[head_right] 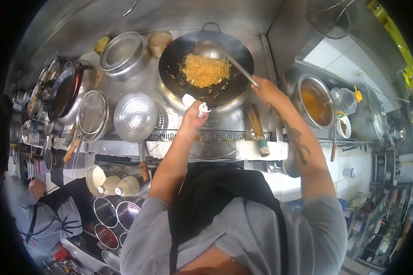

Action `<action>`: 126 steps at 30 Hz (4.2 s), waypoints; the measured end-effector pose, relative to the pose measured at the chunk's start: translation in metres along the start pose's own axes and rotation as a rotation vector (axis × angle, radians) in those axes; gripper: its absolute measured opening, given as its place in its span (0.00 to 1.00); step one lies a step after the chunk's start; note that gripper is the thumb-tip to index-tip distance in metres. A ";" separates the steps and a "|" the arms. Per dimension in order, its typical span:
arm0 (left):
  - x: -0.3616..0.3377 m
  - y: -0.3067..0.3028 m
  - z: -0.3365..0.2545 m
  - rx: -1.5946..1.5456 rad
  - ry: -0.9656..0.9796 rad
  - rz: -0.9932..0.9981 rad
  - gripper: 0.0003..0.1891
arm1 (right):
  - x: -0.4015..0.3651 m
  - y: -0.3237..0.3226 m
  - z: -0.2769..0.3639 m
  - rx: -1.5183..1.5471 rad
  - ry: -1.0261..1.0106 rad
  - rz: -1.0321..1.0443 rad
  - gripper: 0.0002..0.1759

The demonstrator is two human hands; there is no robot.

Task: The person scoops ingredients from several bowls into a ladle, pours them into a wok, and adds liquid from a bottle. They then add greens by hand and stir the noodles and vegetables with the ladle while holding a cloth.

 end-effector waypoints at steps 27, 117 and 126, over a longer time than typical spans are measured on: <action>-0.131 0.016 0.025 0.032 -0.031 -0.058 0.04 | -0.151 -0.099 0.062 -0.175 -0.450 0.328 0.27; -0.088 -0.004 0.024 0.017 -0.014 0.100 0.07 | -0.149 -0.123 0.066 -0.361 -0.430 0.083 0.25; -0.068 -0.041 0.064 0.109 -0.009 0.061 0.09 | -0.106 -0.071 0.046 -0.550 -0.323 -0.080 0.23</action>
Point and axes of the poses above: each hand's wrist, its own x-axis towards the middle knuckle, its own y-axis out of the palm, z = x × y, the point moved 6 cm from there along x, towards the middle knuckle, and after that the axes turned 12 degrees about -z, right-handed, at the moved point
